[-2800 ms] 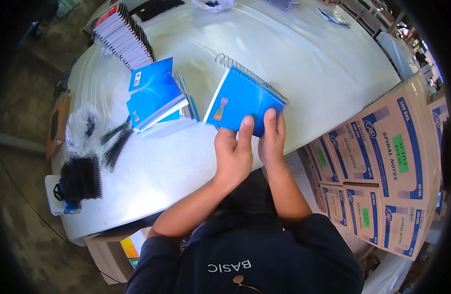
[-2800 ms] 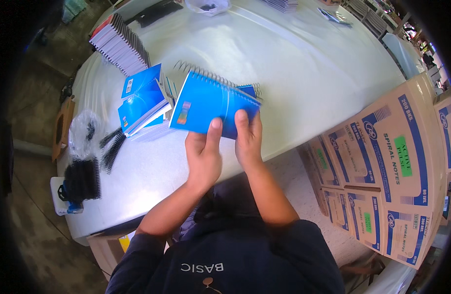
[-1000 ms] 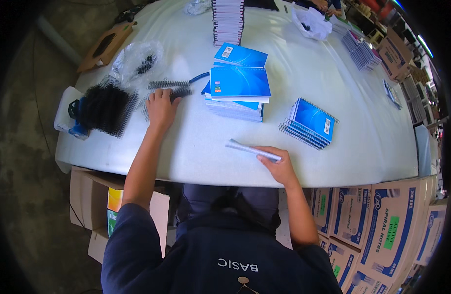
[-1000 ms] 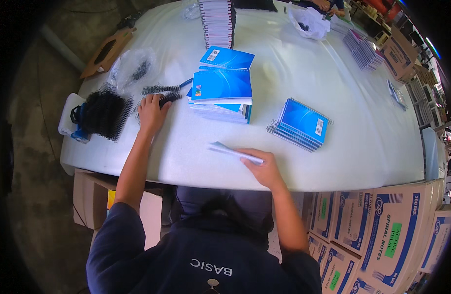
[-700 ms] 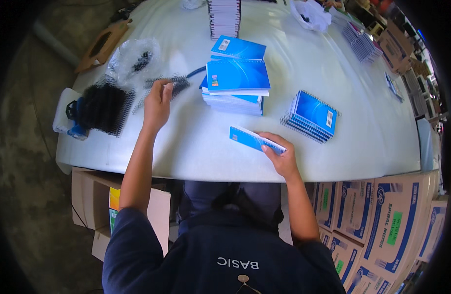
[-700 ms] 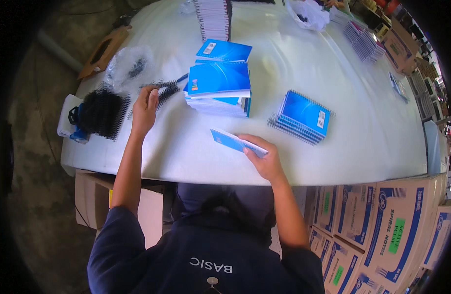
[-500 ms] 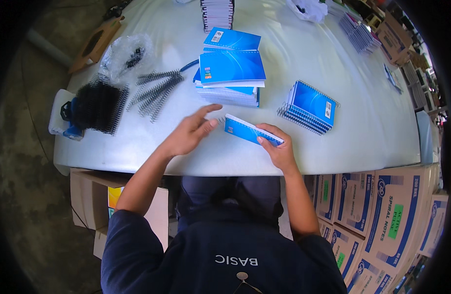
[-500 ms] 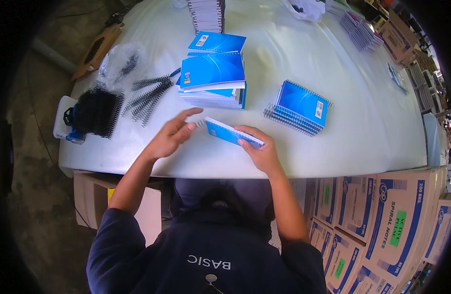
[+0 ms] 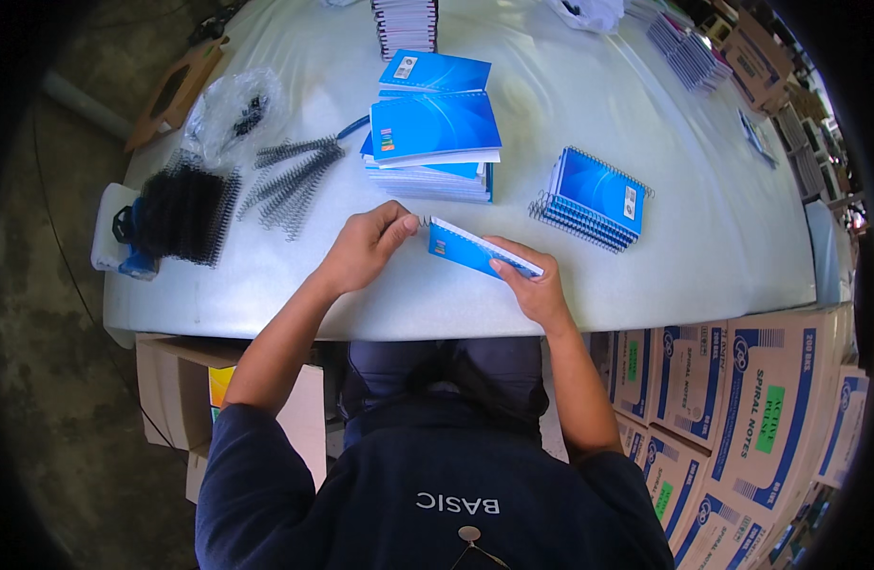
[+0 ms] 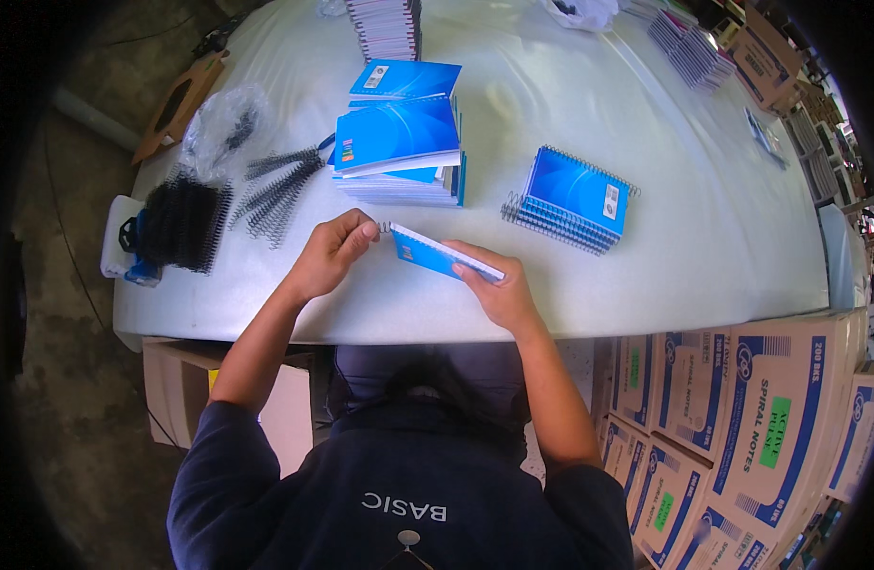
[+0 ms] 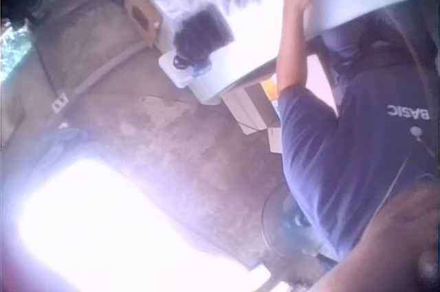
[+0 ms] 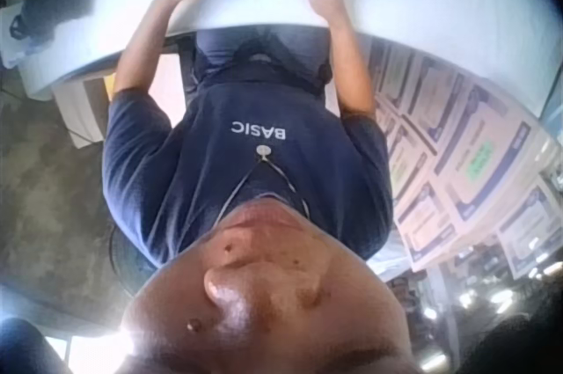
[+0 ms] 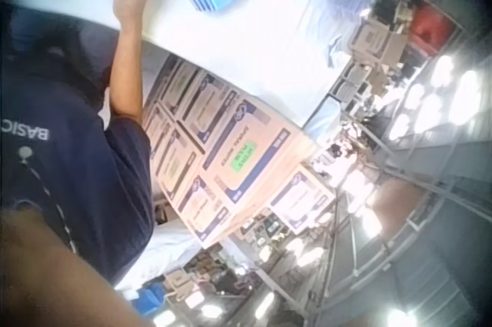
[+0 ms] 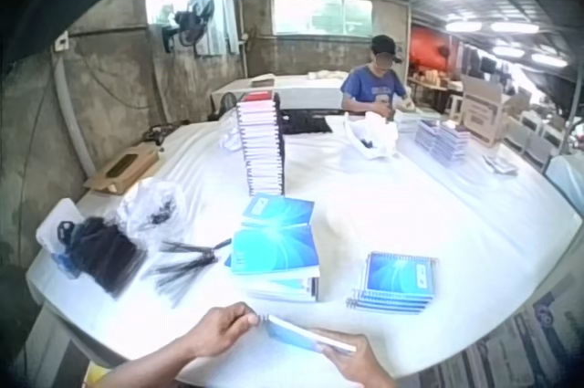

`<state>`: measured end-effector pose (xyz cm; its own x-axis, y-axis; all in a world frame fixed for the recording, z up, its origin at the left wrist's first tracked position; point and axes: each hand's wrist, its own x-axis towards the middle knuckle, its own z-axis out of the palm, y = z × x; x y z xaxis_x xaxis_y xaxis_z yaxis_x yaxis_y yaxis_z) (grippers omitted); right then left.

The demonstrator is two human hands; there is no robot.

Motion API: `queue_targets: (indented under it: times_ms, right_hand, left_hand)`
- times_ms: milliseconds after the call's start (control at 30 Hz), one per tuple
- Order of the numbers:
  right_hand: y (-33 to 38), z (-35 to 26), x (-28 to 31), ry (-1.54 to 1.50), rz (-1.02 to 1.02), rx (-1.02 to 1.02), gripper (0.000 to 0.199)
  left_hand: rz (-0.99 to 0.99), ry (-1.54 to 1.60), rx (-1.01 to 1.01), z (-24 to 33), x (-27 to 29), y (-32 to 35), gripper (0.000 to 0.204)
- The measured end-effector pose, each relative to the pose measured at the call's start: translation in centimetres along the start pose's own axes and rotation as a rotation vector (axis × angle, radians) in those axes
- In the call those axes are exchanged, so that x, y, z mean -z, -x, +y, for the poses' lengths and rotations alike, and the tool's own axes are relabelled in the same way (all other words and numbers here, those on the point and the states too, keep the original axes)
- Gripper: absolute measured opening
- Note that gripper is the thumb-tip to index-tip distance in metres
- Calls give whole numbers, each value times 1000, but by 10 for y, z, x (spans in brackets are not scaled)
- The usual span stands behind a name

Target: The person threads a plastic spiral through the holes of a notebook cover and pages, using pliers to cut the excess and crimp the end. They repeat this process with several notebooks, stacking them on the table.

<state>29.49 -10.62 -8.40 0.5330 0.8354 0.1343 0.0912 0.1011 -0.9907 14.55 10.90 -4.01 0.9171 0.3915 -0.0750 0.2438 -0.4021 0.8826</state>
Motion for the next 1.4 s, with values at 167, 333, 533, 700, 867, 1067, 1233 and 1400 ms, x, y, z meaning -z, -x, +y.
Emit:
queue_targets:
  times_ms: [167,333,533,700,867,1067,1233,1400]
  right_hand:
    - [-4,-4,-4,3,-82,21,26]
    - [-1,3,-1,-50,-53,-5,27]
    - [10,15,-7,-43,-31,61,28]
    - [14,-11,-17,83,-155,119,33]
    - [31,-11,-35,103,-78,186,41]
    - [40,-4,-59,120,-46,279,50]
    - [53,3,-81,77,10,230,55]
    - [51,-2,-79,177,-122,291,59]
  left_hand:
    - [-10,184,-220,-11,13,-5,21]
    - [-153,-454,-422,35,22,-10,27]
    - [24,-775,-643,70,3,-8,28]
    - [-97,-900,-620,79,4,3,23]
    - [401,-1214,-592,27,-9,22,104]
    - [390,-1203,-865,-33,-24,77,102]
    - [416,-1088,-364,-79,-47,83,91]
    - [731,-1088,-521,-12,-26,78,95]
